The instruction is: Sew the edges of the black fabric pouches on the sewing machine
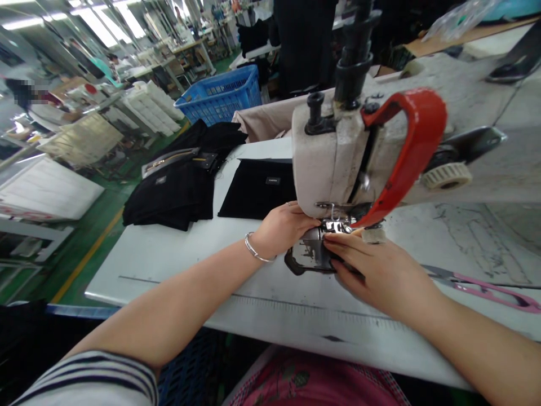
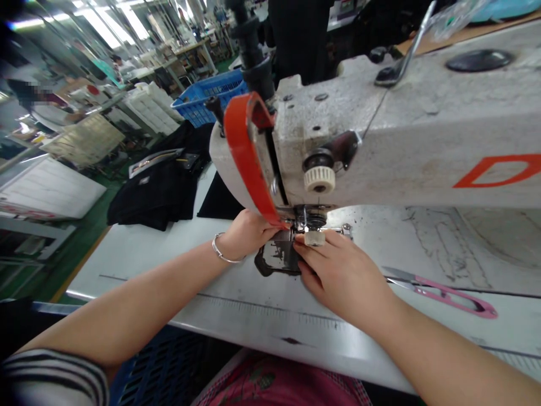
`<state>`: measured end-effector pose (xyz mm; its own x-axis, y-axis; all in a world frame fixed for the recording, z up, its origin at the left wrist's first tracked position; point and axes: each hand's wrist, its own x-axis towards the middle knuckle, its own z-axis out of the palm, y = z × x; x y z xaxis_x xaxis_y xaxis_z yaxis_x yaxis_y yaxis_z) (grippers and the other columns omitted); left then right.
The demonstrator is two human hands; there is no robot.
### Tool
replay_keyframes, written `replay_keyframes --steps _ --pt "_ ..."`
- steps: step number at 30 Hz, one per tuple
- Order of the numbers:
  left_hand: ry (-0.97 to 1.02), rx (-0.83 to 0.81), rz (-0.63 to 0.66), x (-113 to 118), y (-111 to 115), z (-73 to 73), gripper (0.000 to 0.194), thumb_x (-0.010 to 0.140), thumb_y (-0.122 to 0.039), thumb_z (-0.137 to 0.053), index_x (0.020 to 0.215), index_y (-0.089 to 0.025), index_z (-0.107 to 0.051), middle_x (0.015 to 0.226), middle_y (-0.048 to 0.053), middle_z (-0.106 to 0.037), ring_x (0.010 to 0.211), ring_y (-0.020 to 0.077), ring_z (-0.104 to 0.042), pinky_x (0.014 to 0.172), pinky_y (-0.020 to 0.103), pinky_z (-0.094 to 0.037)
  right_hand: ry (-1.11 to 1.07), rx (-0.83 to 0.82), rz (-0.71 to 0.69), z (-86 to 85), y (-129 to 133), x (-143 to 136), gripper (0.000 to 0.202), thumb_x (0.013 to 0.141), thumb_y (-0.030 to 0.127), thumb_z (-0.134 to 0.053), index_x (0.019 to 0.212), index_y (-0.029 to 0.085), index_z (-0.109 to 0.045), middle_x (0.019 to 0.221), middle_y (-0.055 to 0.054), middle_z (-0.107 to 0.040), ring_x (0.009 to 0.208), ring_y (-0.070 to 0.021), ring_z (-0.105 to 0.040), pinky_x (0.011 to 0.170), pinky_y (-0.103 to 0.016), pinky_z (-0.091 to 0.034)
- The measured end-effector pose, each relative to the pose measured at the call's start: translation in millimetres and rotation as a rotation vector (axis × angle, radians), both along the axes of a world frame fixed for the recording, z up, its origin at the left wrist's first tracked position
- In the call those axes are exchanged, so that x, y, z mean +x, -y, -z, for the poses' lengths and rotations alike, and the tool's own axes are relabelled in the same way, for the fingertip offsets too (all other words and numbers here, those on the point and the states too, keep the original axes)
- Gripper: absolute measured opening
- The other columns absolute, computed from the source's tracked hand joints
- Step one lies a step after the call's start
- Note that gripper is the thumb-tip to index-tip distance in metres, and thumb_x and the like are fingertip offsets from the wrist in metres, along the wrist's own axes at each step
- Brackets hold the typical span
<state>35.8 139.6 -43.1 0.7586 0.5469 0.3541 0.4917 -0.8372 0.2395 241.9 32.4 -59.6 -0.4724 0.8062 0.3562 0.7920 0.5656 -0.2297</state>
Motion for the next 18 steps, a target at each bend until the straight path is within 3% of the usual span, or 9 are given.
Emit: replay_keyframes --steps 12,18 --pt "-0.014 0.030 0.053 -4 -3 4.4 0.020 0.094 -0.021 -0.054 0.096 -0.023 -0.073 0.098 0.002 -0.073 0.097 0.0153 -0.066 0.089 0.029 -0.052 -0.106 -0.046 -0.050 -3.1 -1 3 0.023 0.092 0.024 -0.051 0.109 0.020 -0.066 0.111 -0.003 -0.067 0.103 -0.0228 -0.059 0.092 -0.042 -0.048" --pt "-0.114 0.025 0.144 -16 -13 -5.5 0.027 0.093 -0.014 -0.049 0.111 -0.022 -0.068 0.108 0.003 -0.069 0.104 0.0162 -0.063 0.092 0.030 -0.052 -0.206 0.077 0.030 -11.3 -2 11 0.015 0.089 0.021 -0.055 0.097 0.018 -0.067 0.096 -0.008 -0.065 0.092 -0.0231 -0.057 0.083 -0.039 -0.047"
